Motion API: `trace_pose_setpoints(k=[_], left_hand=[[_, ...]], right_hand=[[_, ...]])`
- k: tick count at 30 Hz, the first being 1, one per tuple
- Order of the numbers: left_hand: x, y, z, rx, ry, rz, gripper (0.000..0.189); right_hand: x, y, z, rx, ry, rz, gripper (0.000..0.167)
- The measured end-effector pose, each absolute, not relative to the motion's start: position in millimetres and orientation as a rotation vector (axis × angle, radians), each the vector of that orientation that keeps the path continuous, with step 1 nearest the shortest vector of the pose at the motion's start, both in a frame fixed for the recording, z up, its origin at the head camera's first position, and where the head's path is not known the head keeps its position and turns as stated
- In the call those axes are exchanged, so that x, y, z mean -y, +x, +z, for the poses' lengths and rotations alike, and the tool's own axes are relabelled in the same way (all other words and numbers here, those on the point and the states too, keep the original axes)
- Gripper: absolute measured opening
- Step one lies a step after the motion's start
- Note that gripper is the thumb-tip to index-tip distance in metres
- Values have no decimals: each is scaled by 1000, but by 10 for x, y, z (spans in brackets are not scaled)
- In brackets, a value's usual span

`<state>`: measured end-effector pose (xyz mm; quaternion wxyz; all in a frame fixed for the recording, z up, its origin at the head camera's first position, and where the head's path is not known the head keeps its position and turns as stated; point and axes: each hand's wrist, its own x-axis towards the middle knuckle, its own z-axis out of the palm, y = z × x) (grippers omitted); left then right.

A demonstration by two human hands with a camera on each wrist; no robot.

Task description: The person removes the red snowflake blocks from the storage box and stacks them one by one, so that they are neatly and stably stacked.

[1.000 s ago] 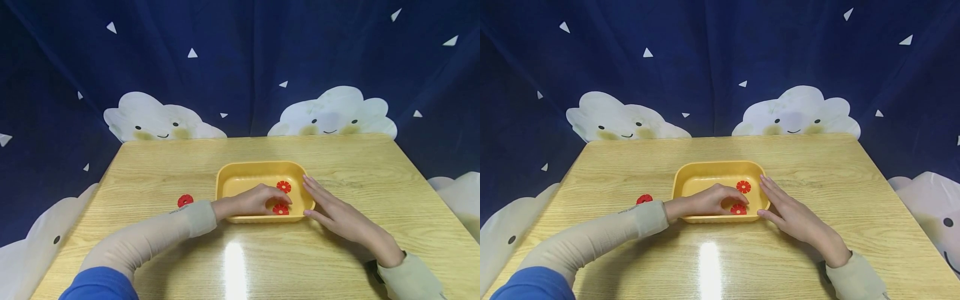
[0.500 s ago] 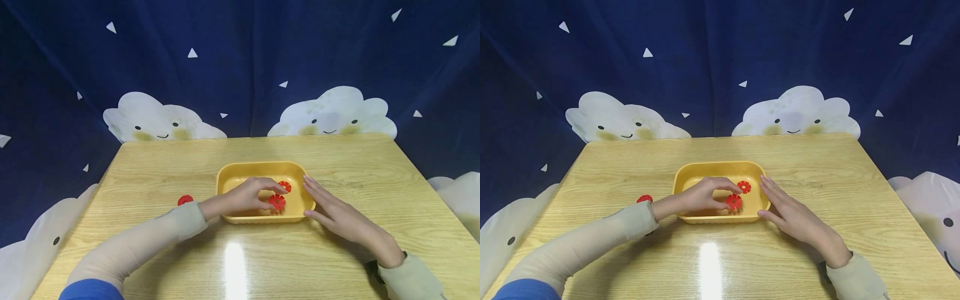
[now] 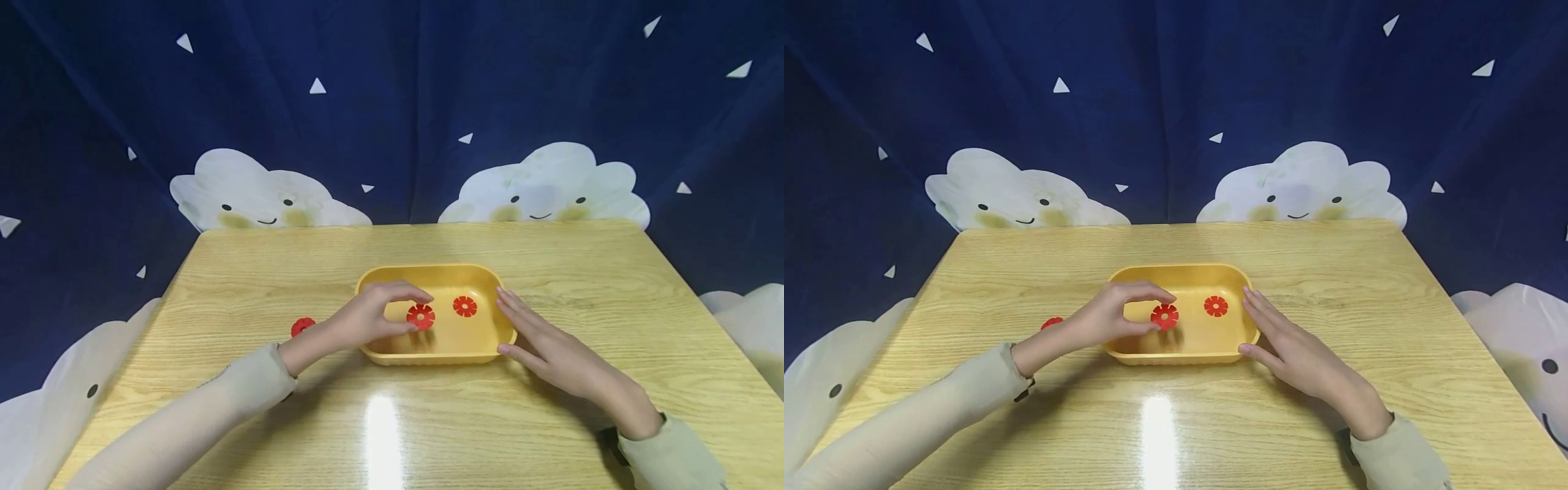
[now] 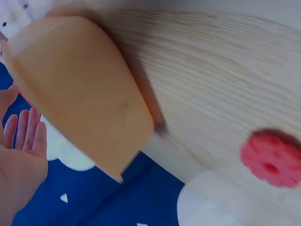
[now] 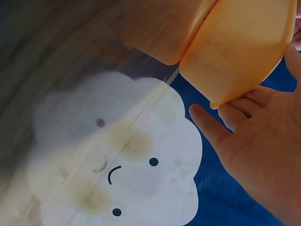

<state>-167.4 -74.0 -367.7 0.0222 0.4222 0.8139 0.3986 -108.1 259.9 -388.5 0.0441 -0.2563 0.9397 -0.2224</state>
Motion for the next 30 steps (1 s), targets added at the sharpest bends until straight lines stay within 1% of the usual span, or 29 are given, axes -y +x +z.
trace_pose_setpoints(k=[3, 19, 30], left_hand=[[874, -1642, -3648, -2555, 1247, 1227, 49], [1603, -1477, -3631, -2749, 1090, 1329, 46], [2095, -1418, -3828, -2908, 892, 1276, 43]], right_hand=[[-2602, -1080, -3892, -2869, -781, -685, 72], [-2596, -1075, -3907, -2866, -778, -687, 72], [-2591, -1078, -3903, -2863, -778, -684, 73]])
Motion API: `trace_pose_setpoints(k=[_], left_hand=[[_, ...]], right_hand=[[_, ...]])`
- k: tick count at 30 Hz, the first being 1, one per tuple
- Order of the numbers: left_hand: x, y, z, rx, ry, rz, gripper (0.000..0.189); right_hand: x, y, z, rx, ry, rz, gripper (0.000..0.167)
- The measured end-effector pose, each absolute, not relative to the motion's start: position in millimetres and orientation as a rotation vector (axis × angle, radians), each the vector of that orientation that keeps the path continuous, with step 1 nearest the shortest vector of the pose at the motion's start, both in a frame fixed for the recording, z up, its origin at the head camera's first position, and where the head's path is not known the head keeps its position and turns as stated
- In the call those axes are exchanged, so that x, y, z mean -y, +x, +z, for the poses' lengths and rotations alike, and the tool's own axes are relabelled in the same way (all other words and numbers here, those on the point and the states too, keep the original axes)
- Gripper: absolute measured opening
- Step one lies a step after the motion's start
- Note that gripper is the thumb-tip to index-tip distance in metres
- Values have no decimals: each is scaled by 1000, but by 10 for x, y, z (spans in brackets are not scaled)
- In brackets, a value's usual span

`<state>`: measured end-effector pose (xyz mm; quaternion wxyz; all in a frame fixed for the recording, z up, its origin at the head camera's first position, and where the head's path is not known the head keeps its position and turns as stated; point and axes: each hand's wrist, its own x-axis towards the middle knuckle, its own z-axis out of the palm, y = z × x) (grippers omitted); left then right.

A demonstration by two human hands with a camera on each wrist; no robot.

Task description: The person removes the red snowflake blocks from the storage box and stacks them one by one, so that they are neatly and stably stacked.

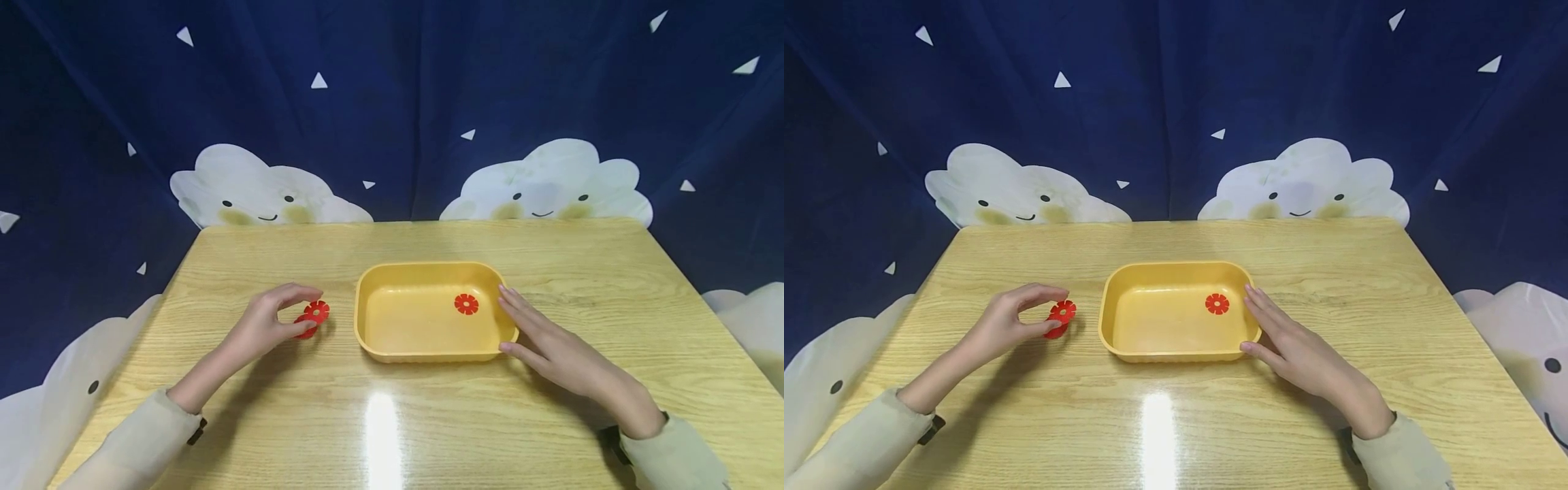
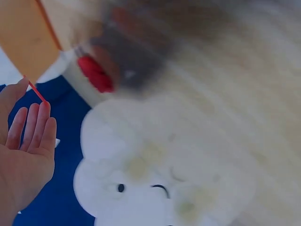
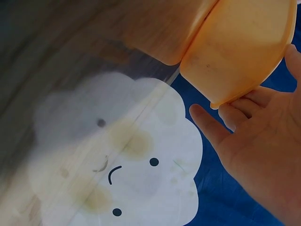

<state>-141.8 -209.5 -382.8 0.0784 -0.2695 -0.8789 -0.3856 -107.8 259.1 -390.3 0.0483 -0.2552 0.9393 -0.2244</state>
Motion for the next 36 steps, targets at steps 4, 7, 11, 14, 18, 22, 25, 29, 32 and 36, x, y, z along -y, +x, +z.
trace_pose_setpoints(k=[4, 7, 11, 14, 18, 22, 25, 29, 32, 36], left_hand=[[2194, -1433, -3934, 2627, -791, -1179, 42], [2245, -1442, -4014, 2644, -768, -1214, 41], [2295, -1441, -4102, 2680, -739, -1227, 43], [2319, -1425, -4141, 2700, -732, -1232, 44], [2334, -1405, -4165, 2706, -733, -1230, 46], [2335, -1408, -4178, 2710, -732, -1199, 46], [2335, -1413, -4184, 2710, -742, -1172, 46], [2343, -1412, -4176, 2697, -754, -1155, 47], [2341, -1420, -4161, 2683, -763, -1148, 48], [2290, -1433, -4110, 2669, -779, -1143, 47]], right_hand=[[-2593, -1077, -3906, -2862, -779, -687, 72], [-2592, -1077, -3910, -2860, -777, -688, 73], [-2588, -1077, -3912, -2859, -776, -683, 73], [-2588, -1079, -3910, -2861, -778, -681, 73], [-2591, -1082, -3905, -2860, -778, -685, 73], [-2594, -1082, -3900, -2860, -776, -683, 73], [-2592, -1082, -3898, -2857, -774, -680, 73], [-2588, -1084, -3894, -2851, -768, -687, 74], [-2589, -1084, -3891, -2853, -767, -684, 74], [-2590, -1082, -3891, -2858, -772, -679, 73]])
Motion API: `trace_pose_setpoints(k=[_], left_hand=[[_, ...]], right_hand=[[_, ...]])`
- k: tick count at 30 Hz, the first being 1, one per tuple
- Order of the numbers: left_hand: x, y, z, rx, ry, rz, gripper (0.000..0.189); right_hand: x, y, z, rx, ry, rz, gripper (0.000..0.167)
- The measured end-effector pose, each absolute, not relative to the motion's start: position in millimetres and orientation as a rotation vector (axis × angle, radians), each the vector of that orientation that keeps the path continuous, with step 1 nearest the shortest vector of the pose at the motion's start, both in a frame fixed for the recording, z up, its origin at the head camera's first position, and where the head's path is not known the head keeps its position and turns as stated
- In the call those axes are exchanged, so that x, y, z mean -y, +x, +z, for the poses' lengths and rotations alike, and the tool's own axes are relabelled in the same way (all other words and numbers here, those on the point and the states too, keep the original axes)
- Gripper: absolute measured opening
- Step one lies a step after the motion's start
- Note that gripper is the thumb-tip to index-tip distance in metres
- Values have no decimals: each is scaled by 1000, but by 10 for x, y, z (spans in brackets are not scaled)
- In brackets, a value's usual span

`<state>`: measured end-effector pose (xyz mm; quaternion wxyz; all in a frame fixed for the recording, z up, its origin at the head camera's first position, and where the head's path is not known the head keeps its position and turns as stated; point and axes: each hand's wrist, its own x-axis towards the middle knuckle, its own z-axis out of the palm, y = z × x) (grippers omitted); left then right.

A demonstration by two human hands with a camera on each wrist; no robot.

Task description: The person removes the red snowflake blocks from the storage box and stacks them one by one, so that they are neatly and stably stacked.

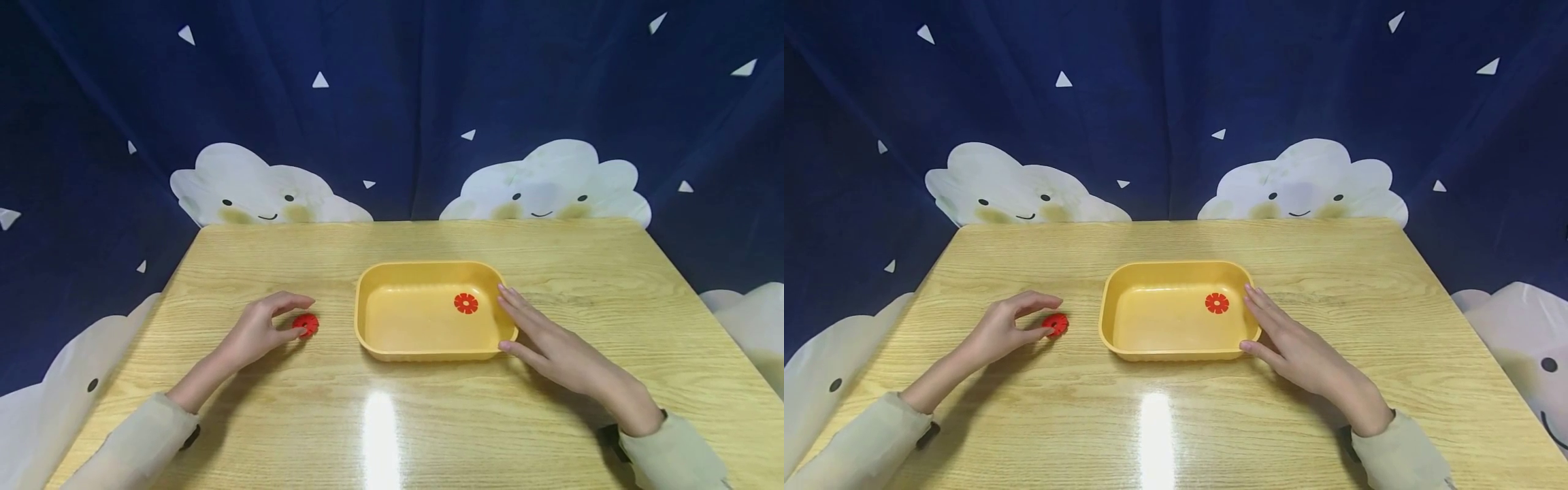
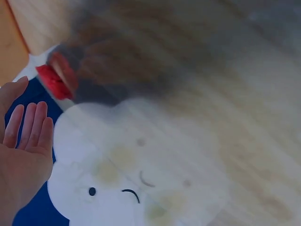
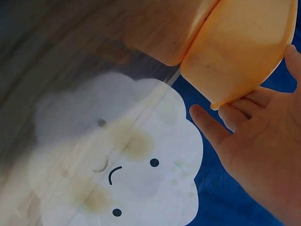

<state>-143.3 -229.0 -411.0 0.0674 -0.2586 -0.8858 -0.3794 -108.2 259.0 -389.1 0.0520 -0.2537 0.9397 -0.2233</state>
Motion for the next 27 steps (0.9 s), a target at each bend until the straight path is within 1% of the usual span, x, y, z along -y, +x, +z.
trace_pose_setpoints(k=[6, 12, 27], left_hand=[[2080, -1433, -3933, 2673, -812, -1223, 46], [1823, -1468, -3815, 2624, -920, -1354, 46], [1126, -1785, -3803, 2573, -1139, -1492, 43]], right_hand=[[-2588, -1078, -3885, -2853, -766, -689, 74], [-2587, -1074, -3884, -2860, -770, -686, 73], [-2594, -1084, -3889, -2859, -775, -693, 73]])
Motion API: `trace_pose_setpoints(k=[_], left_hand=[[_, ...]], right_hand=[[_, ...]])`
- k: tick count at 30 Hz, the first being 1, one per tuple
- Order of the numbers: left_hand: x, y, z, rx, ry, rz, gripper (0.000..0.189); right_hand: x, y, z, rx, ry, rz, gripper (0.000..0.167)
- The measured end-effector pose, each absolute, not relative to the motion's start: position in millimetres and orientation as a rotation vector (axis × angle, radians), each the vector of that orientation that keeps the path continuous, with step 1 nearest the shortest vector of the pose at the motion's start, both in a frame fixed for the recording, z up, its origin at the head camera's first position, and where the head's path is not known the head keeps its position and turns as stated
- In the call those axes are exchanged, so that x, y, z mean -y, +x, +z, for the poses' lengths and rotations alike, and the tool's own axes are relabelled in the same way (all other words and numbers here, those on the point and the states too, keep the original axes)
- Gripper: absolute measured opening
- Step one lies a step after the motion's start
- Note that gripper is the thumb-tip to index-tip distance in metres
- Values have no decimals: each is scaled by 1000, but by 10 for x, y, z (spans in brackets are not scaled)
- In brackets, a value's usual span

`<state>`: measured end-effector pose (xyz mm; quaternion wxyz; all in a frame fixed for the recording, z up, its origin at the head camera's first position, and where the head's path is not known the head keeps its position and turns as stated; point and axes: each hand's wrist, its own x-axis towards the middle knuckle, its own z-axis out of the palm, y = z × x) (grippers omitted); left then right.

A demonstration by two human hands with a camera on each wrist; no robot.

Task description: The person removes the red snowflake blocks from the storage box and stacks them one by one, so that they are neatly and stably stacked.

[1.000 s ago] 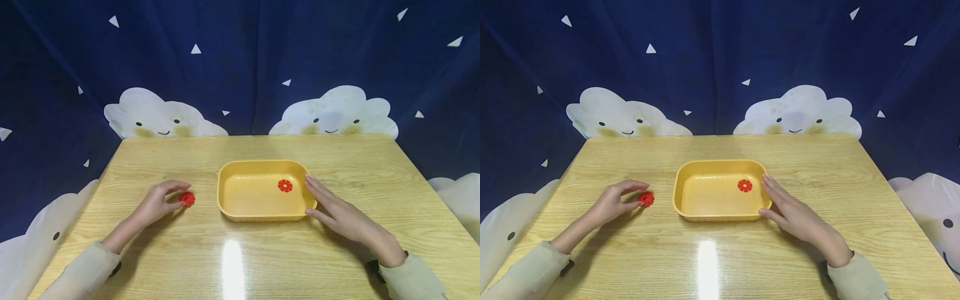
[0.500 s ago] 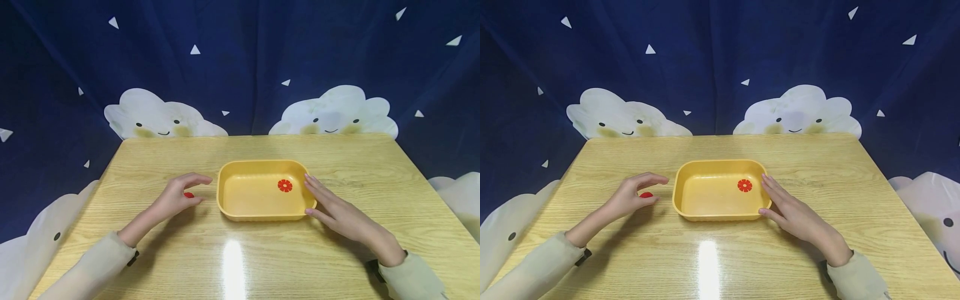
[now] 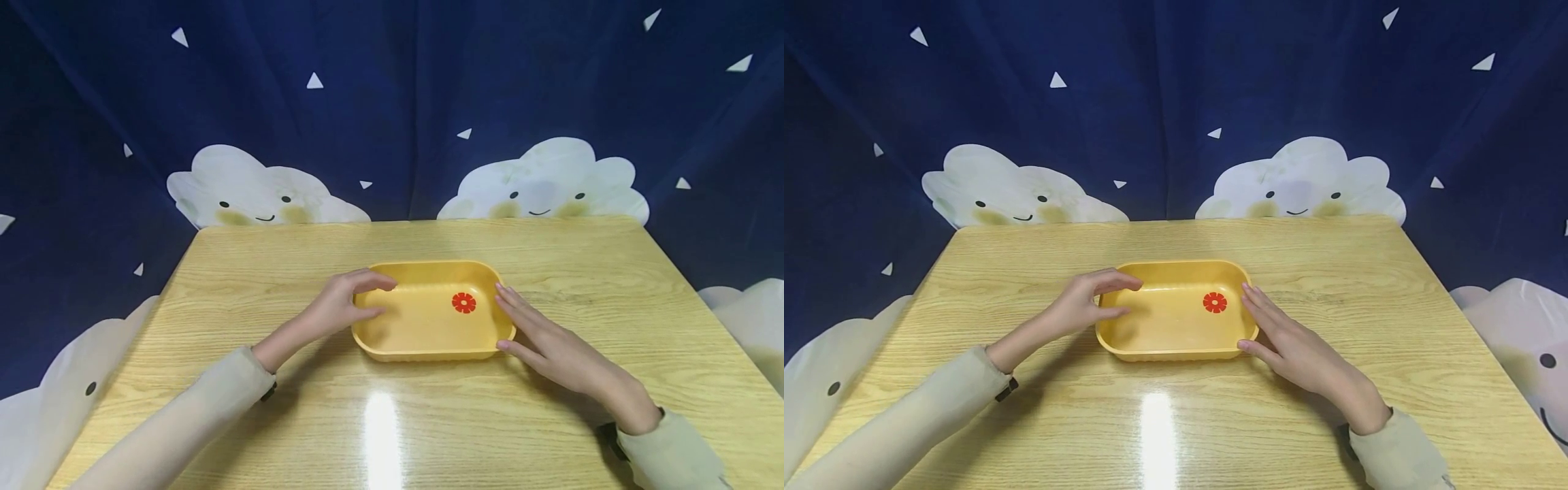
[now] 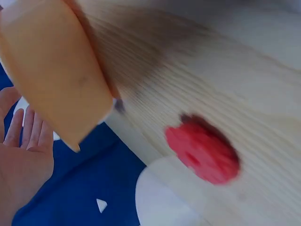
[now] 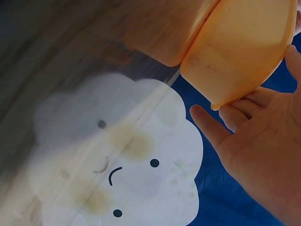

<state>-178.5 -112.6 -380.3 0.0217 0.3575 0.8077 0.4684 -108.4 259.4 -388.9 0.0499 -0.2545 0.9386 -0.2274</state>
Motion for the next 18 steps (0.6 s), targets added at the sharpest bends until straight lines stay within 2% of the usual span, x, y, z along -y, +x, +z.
trace_pose_setpoints(k=[18], left_hand=[[248, -2172, -3909, -2354, 1180, 1291, 43]], right_hand=[[-2601, -1084, -3893, -2866, -773, -679, 71]])
